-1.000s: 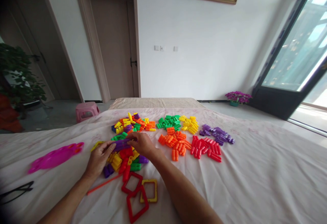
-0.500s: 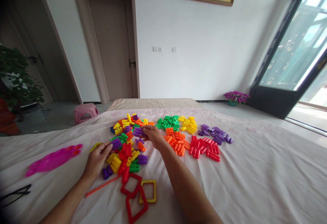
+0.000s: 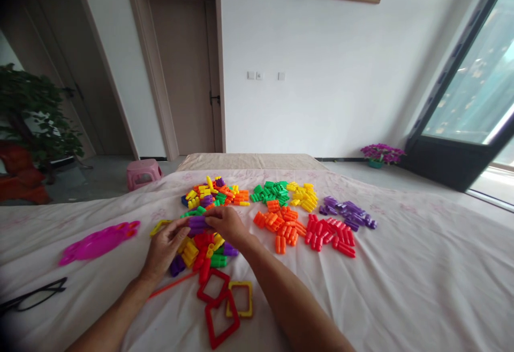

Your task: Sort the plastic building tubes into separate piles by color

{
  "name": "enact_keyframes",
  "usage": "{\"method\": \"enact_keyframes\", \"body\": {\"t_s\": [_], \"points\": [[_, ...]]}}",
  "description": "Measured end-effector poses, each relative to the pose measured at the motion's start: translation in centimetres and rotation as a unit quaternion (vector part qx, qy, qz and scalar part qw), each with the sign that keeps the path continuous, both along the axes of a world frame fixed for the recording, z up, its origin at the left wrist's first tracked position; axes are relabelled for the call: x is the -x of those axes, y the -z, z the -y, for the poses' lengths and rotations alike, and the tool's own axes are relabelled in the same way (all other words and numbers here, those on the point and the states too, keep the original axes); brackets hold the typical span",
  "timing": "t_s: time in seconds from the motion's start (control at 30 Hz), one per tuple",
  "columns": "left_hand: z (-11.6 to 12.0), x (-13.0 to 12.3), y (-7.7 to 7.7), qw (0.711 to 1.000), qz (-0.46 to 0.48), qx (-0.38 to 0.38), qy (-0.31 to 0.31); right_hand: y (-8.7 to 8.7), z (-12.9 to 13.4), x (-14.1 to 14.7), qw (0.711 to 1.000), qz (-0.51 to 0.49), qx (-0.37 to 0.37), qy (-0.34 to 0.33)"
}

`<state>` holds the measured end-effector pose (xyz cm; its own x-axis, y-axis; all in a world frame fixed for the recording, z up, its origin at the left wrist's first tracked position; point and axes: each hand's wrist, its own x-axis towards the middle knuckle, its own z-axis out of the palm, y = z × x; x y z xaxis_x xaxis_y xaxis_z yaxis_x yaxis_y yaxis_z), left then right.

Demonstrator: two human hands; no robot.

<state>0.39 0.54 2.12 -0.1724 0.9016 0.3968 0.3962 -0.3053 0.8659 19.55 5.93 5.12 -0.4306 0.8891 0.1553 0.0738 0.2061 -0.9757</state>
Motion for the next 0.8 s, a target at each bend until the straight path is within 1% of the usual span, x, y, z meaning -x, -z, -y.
{"method": "enact_keyframes", "body": {"t_s": [0.07, 0.13, 0.17, 0.23, 0.33, 0.43, 0.5, 0.57, 0.67, 0.73, 0.8], "points": [[0.2, -0.5, -0.2, 1.0, 0.017, 0.022, 0.01, 0.0, 0.3, 0.3, 1.0, 0.001, 0.012, -0.009], [0.3, -0.7, -0.4, 0.999, 0.025, 0.032, 0.014, -0.2, 0.1, -0.1, 1.0, 0.018, 0.009, -0.01], [0.3, -0.7, -0.5, 0.999, 0.03, 0.032, 0.013, -0.2, -0.2, -0.5, 1.0, 0.03, 0.002, -0.006], [0.3, -0.7, -0.7, 0.999, 0.039, 0.025, 0.002, -0.3, -1.0, -1.5, 0.999, 0.047, -0.014, 0.021], [0.3, -0.6, -0.8, 0.999, 0.034, 0.013, -0.008, -0.2, -2.3, -3.0, 0.992, 0.076, -0.061, 0.075], [0.3, -0.7, -0.7, 1.0, 0.02, -0.001, 0.009, -0.5, -3.0, -3.9, 0.982, 0.093, -0.132, 0.095], [0.2, -0.4, -0.4, 1.0, 0.006, -0.027, -0.005, -1.1, -3.0, -4.5, 0.977, 0.092, -0.164, 0.103], [0.0, 0.4, 0.0, 0.997, -0.01, -0.056, -0.05, -2.2, -2.8, -5.5, 0.972, 0.123, -0.175, 0.1], [-0.8, 2.5, 0.8, 0.986, -0.034, -0.071, -0.147, -3.8, -2.1, -7.2, 0.953, 0.251, -0.161, 0.058], [-1.3, 4.1, 1.2, 0.972, -0.082, -0.061, -0.212, -4.5, -1.5, -7.9, 0.926, 0.345, -0.15, 0.016], [-1.7, 5.4, 1.5, 0.95, -0.158, -0.032, -0.268, -4.6, -0.8, -7.8, 0.894, 0.419, -0.157, -0.019]]}}
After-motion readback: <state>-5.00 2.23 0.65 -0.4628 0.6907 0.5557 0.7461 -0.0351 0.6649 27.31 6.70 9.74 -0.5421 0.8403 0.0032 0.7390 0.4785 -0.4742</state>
